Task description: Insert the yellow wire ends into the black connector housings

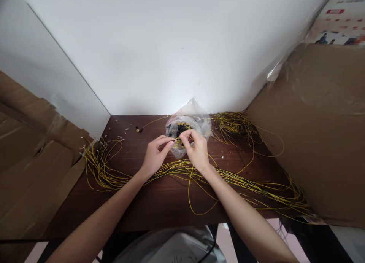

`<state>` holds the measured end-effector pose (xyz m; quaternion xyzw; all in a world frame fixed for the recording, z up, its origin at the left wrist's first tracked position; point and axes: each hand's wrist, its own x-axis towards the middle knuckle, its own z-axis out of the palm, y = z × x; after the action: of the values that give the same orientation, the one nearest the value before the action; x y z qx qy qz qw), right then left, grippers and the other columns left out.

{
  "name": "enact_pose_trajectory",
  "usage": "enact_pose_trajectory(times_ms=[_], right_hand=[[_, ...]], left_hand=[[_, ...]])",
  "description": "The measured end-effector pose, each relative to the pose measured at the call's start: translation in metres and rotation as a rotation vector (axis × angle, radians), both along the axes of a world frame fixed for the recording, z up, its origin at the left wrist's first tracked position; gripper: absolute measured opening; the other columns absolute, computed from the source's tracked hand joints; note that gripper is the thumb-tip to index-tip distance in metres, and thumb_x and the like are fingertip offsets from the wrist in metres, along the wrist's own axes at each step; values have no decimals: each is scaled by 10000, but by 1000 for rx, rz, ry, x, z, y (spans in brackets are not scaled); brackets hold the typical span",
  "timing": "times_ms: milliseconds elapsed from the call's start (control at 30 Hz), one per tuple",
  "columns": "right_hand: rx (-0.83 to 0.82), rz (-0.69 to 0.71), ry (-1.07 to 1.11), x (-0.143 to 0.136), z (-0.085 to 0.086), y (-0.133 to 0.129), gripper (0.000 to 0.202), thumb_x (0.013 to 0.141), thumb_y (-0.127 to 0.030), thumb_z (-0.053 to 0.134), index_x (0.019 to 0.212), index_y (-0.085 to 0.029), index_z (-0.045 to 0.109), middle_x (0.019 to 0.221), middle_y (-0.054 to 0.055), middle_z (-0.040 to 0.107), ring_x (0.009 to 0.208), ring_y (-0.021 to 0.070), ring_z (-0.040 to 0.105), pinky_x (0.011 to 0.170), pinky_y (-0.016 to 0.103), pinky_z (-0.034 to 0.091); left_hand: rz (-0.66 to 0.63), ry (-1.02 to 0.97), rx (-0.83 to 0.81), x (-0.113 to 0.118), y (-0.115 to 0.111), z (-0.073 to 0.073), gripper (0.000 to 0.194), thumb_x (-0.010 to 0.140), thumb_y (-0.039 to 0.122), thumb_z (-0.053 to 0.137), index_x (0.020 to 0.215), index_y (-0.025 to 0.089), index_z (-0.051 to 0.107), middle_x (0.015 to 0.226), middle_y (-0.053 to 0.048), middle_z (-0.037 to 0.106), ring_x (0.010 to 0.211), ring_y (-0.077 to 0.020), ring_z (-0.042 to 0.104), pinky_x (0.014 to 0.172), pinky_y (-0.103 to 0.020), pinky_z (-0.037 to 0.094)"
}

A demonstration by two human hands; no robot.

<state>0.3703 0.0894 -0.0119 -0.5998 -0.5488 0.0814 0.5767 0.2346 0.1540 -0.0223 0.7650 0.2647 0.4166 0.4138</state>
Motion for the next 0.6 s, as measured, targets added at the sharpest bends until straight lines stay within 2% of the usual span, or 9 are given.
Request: enact_pose_trajectory(times_ms=[267, 400, 600], right_hand=[[76, -59, 270, 5, -5, 3, 151, 848, -354, 493, 869, -204, 491, 650, -20, 527, 600, 123, 527, 598, 267, 433], [69, 23, 342, 5, -4, 4, 162, 826, -345, 526, 904, -209, 484, 649, -26, 530, 597, 117, 529, 591, 261, 440], [-16, 149, 331, 2, -4, 5, 329, 770, -349, 600, 1054, -208, 510, 732, -8, 582, 646, 125, 562, 659, 300, 476]], left_hand=[[8, 8, -8, 1, 0, 1, 202, 821, 267, 533, 895, 156, 685, 767, -40, 603, 664, -122, 528, 537, -206, 389], [9, 9, -10, 0, 1, 1, 201, 822, 263, 531, 900, 159, 684, 771, -39, 601, 663, -120, 528, 536, -205, 387], [8, 13, -4, 0, 1, 1, 203, 825, 268, 527, 879, 145, 680, 768, -40, 594, 679, -122, 533, 565, -209, 400]])
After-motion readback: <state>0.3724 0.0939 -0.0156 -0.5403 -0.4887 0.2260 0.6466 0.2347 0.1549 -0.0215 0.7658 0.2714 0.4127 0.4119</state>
